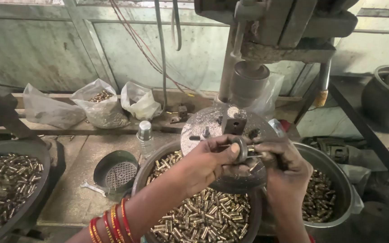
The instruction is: Operate a manual press machine to process and sort small cylindrical metal components.
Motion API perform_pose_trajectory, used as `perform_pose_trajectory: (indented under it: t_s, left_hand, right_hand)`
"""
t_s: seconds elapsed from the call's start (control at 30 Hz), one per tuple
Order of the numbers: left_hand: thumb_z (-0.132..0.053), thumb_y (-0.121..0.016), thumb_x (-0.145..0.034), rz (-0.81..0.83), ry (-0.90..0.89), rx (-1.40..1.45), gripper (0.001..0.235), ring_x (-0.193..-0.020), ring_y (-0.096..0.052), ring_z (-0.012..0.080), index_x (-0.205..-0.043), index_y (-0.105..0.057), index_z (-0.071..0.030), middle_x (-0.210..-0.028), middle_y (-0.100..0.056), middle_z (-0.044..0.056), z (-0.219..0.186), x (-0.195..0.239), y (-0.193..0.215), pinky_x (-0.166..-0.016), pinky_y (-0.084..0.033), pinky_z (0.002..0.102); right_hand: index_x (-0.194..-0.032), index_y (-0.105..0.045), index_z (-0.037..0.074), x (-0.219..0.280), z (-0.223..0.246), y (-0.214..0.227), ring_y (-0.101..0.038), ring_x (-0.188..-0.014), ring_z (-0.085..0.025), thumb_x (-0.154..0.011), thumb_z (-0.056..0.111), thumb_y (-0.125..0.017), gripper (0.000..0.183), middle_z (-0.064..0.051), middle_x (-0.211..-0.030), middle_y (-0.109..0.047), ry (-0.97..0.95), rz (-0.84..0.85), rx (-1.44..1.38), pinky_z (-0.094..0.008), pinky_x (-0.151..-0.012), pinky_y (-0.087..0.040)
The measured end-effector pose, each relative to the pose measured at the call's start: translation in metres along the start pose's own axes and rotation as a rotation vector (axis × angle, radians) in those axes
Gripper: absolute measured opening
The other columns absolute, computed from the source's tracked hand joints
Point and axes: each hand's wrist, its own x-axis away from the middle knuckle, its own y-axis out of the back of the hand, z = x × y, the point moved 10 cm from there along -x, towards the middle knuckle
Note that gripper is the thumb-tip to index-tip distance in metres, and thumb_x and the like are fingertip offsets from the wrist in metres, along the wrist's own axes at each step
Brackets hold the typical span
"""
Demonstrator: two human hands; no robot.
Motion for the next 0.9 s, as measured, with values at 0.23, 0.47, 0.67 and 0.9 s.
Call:
perform_pose_trajectory:
  t_s: [0.23, 0.47, 0.67, 0.9]
  left_hand:
    - [-0.01, -0.072, -0.088, -0.382, -0.22, -0.947, 0.031, -0.095, -0.076, 0.0114, -0.118, -0.073, -0.013, -0.111, -0.08, 0.004, -0.074, 0.017, -0.006, -0.088, -0.062, 0.026]
    - [-0.01, -0.076, -0.089, -0.284, -0.628, -1.364, 0.028, -0.084, -0.078, 0.0187, -0.117, -0.072, -0.006, -0.102, -0.078, 0.011, -0.082, 0.022, -0.031, -0.073, -0.063, 0.03]
    - [-0.015, -0.087, -0.075, -0.445, -0.581, -1.512, 0.061, -0.115, -0.06, 0.0347, -0.127, -0.056, -0.004, -0.123, -0.063, 0.021, -0.106, 0.012, -0.025, -0.096, -0.05, 0.046]
    - [-0.01, -0.084, -0.077, -0.367, -0.337, -1.328, 0.084, -0.142, -0.044, 0.0377, -0.147, -0.038, -0.008, -0.147, -0.051, 0.022, -0.099, -0.003, -0.015, -0.118, -0.032, 0.05]
  right_hand:
    - [-0.111, -0.075, 0.011, -0.01, -0.025, 0.0, -0.069, -0.095, -0.014, -0.081, -0.007, -0.07, 0.035, -0.006, -0.121, -0.069, -0.231, -0.036, 0.185, -0.026, -0.076, -0.055]
    - [-0.108, -0.077, 0.01, -0.009, -0.019, -0.008, -0.071, -0.107, -0.02, -0.085, -0.01, -0.066, 0.033, -0.008, -0.118, -0.073, -0.031, 0.029, 0.346, -0.03, -0.09, -0.055]
    - [-0.115, -0.074, 0.012, -0.002, -0.032, 0.003, -0.069, -0.114, -0.025, -0.09, 0.0, -0.068, 0.028, -0.008, -0.113, -0.073, 0.016, -0.024, 0.477, -0.04, -0.1, -0.053]
    - [-0.14, -0.051, -0.002, -0.119, 0.041, 0.037, -0.046, -0.134, -0.036, -0.1, 0.024, -0.082, 0.056, -0.025, -0.136, -0.049, 0.433, -0.165, 0.538, -0.052, -0.108, -0.05]
